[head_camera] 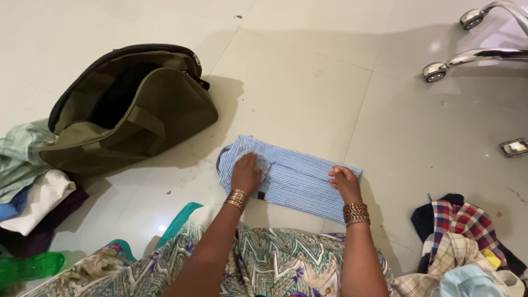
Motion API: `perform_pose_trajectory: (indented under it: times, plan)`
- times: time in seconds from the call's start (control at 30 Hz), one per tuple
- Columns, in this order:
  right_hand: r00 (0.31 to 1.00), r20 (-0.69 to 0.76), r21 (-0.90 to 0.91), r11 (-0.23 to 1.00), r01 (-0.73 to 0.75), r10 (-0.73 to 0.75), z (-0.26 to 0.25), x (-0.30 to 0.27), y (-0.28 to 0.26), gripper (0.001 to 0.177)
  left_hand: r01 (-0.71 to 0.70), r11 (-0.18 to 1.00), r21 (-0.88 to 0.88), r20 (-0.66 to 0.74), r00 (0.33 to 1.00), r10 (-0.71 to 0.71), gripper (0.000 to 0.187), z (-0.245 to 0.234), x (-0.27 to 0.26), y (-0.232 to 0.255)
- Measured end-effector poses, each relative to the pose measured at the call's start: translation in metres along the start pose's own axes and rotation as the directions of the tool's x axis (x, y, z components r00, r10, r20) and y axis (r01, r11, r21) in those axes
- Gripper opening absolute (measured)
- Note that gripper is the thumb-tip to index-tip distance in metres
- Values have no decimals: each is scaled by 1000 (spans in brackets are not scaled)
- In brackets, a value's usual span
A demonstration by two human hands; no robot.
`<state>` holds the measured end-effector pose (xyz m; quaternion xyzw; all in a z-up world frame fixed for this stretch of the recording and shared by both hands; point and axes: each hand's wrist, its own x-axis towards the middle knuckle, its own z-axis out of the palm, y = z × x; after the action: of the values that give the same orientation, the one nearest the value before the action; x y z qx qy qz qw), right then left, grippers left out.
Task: The person folds a blue and white checkered shirt on the floor. They smooth the fabric, fold the sleeves and sides, and then fold the shirt in half before placing it into a green duffel bag.
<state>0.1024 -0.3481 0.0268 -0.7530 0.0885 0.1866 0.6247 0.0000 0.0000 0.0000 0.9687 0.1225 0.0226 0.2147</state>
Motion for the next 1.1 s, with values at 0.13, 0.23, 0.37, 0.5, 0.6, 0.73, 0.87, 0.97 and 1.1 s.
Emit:
perform_pose_trajectory:
  times: [0.13,0.23,0.37,0.5,0.6,0.73,0.87,0.97,1.1]
  plan:
    - [1000,-8,-30,999,-25,25,1,1,0,40,-123,992,28,-55,991,125,64,9,-4,31]
    - [1000,5,-40,999,-23,23,0,4,5,41,-153,986,65,-21,988,155,68,9,-5,39]
    - [999,-27,-134,991,14,-18,-1,9,14,43,-158,977,146,28,987,156,69,9,-7,35]
    - [963,-104,-338,919,202,-249,5,9,19,49,-146,981,128,54,989,140,68,10,-6,34]
    - [970,-136,-382,914,138,-203,13,11,14,59,-143,982,125,57,989,137,68,7,-7,36]
    - [940,-81,-559,796,233,-333,33,16,21,63,-141,983,117,57,989,135,67,2,-9,38]
    - [887,135,-640,645,418,-442,85,20,30,66,-131,985,114,44,991,127,67,3,-9,40]
    - [813,308,-695,467,547,-494,129,4,26,69,-136,985,106,30,991,133,67,4,-10,38]
    - [791,442,-729,344,591,-423,163,-18,12,68,-138,985,108,36,990,135,66,5,-9,37]
